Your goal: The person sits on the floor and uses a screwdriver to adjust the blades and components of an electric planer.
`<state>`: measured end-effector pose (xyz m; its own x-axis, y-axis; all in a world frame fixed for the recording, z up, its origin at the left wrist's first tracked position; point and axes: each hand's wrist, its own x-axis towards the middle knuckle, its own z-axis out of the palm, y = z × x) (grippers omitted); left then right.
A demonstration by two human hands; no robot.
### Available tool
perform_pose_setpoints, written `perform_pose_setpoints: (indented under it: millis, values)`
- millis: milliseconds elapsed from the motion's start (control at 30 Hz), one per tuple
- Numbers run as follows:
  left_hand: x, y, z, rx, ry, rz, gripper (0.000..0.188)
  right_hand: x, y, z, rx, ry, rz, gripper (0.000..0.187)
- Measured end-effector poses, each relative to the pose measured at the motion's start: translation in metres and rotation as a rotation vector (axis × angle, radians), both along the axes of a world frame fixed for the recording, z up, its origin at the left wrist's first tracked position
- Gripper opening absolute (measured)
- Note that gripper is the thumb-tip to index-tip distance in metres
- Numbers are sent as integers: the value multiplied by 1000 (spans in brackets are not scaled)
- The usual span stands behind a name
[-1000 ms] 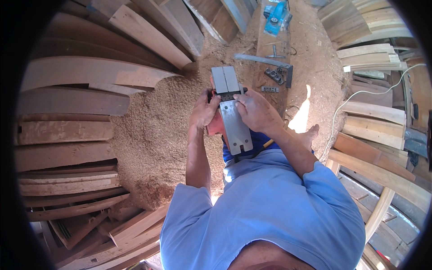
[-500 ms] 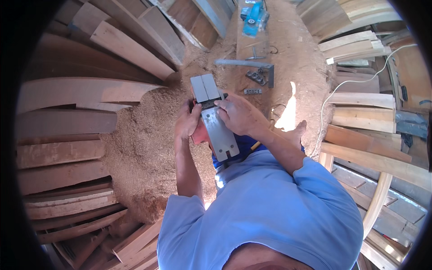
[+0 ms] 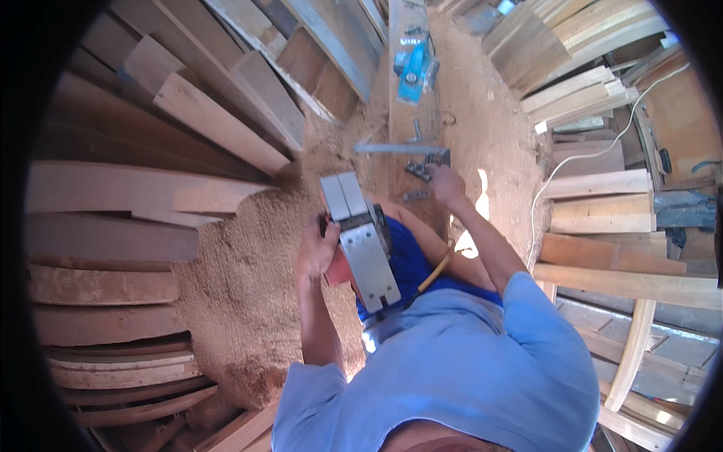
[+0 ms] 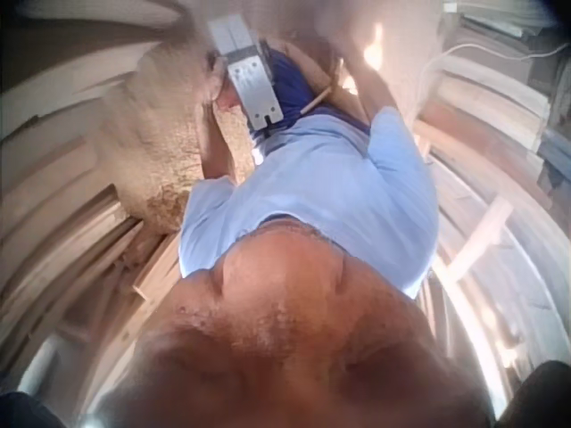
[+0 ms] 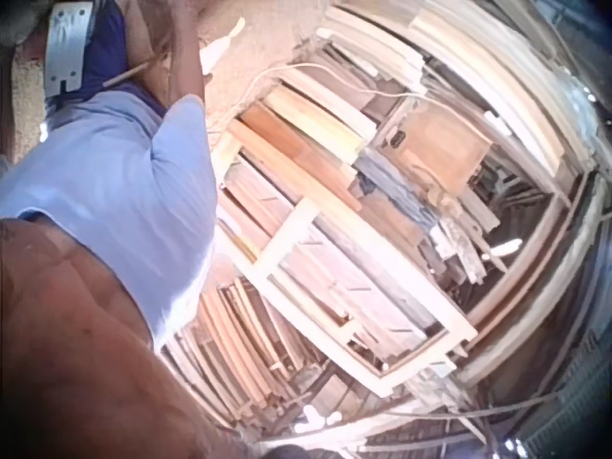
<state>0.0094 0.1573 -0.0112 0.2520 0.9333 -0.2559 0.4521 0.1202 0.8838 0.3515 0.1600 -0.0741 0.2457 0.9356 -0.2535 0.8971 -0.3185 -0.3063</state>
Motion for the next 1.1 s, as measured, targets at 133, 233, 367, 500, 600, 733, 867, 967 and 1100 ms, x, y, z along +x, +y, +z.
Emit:
perform_pose_setpoints:
  millis: [133,233,367,500,600,733,867,967,1100]
  values:
    - [0,4,6,29,-17,-15,39,-9,40,-30,69,-104,86,33]
    - [-1,0,11,10,10,13,39,-18,52,-47,73,-149,153,32]
    - [8,2,23,8,103,28,38,-15,66,-41,-93,-133,213,31]
    - [12,5,17,-14,106,12,38,-7,70,-48,-79,-101,206,28]
    - [15,7,16,-22,107,14,39,-8,70,-54,-3,-35,187,27]
    - [26,13,21,14,212,8,42,-1,71,-59,-29,106,165,27]
    - [27,14,27,-26,300,-2,45,15,47,-34,34,234,205,29]
    - [33,24,26,-52,314,-22,45,42,17,-17,92,306,41,31]
    - [38,46,19,-55,258,-105,44,90,-42,4,141,443,-206,32]
